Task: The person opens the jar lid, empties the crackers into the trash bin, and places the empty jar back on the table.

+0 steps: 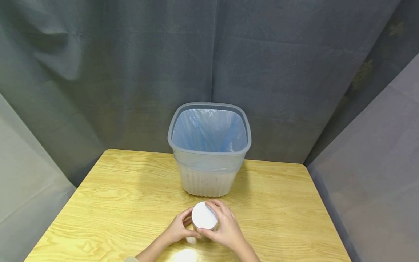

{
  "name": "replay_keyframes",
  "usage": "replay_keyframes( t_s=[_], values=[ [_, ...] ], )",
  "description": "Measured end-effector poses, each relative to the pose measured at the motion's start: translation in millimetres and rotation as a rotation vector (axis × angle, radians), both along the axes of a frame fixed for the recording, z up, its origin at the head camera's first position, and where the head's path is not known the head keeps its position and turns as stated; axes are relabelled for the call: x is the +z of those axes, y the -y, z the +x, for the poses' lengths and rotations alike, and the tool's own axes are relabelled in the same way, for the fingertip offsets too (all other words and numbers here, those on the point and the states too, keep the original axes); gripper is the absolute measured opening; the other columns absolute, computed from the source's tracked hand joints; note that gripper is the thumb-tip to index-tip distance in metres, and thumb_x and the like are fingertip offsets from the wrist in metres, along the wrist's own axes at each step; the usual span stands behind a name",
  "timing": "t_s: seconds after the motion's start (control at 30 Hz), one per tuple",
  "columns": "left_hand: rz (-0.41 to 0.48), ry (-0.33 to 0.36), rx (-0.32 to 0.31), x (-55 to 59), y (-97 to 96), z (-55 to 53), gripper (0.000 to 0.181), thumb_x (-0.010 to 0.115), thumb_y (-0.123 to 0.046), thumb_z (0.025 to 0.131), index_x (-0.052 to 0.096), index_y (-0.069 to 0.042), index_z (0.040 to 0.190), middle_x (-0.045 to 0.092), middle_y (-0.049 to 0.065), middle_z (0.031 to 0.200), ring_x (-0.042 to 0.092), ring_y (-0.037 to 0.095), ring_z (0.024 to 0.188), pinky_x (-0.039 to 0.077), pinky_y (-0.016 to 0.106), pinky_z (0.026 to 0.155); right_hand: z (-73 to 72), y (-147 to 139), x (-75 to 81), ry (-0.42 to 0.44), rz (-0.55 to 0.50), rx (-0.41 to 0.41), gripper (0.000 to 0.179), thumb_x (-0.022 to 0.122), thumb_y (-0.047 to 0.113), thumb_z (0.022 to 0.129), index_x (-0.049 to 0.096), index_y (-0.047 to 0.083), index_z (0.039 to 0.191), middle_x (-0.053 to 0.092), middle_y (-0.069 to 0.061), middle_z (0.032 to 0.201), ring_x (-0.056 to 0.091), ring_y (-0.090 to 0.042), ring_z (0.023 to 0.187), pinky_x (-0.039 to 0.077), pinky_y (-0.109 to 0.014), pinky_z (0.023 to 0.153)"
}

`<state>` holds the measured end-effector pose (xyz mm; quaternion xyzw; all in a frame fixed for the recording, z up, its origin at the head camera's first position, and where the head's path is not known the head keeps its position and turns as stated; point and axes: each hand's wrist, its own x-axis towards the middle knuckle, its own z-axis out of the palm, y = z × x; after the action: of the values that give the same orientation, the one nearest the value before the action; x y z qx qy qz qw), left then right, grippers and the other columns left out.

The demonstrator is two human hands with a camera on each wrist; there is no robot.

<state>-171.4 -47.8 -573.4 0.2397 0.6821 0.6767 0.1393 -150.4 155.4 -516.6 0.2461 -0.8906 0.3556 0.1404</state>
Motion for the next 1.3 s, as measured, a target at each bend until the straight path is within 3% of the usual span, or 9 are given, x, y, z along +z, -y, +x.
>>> replay_keyframes(
  t_s=[0.47, 0.83, 1.3],
  values=[
    [-0.006, -0.006, 0.008, 0.6, 0.1, 0.1, 0.082, 0.081, -0.008, 0.065, 0.038, -0.006, 0.135, 0.044, 0.011, 0.135, 0.043, 0.025, 0.122, 0.037, 0.034, 0.102, 0.8, 5.8, -2.0, 0.046, -0.002, -0.042, 0.076, 0.074, 0.056, 0.063, 0.055, 0.016, 0.124, 0.05, -0.01, 0.125, 0.049, -0.028, 0.11, 0.046, -0.055, 0.082],
    [-0.006, 0.003, 0.004, 0.9, 0.1, 0.4, 0.082, 0.081, -0.01, 0.065, 0.038, -0.007, 0.135, 0.044, 0.012, 0.134, 0.044, 0.024, 0.121, 0.037, 0.033, 0.102, 1.1, 6.6, -1.2, 0.021, -0.002, -0.038, 0.073, 0.079, 0.048, 0.061, 0.057, 0.014, 0.122, 0.05, -0.01, 0.124, 0.049, -0.029, 0.109, 0.047, -0.057, 0.08],
    [0.005, 0.004, -0.011, -2.7, 0.0, -1.0, 0.082, 0.08, -0.011, 0.066, 0.037, -0.007, 0.136, 0.042, 0.012, 0.136, 0.044, 0.025, 0.122, 0.038, 0.033, 0.102, -4.1, 1.9, -1.5, 0.099, -0.052, 0.022, 0.069, 0.079, 0.045, 0.063, 0.057, 0.018, 0.122, 0.047, -0.001, 0.127, 0.047, -0.025, 0.112, 0.051, -0.042, 0.079]
  ],
)
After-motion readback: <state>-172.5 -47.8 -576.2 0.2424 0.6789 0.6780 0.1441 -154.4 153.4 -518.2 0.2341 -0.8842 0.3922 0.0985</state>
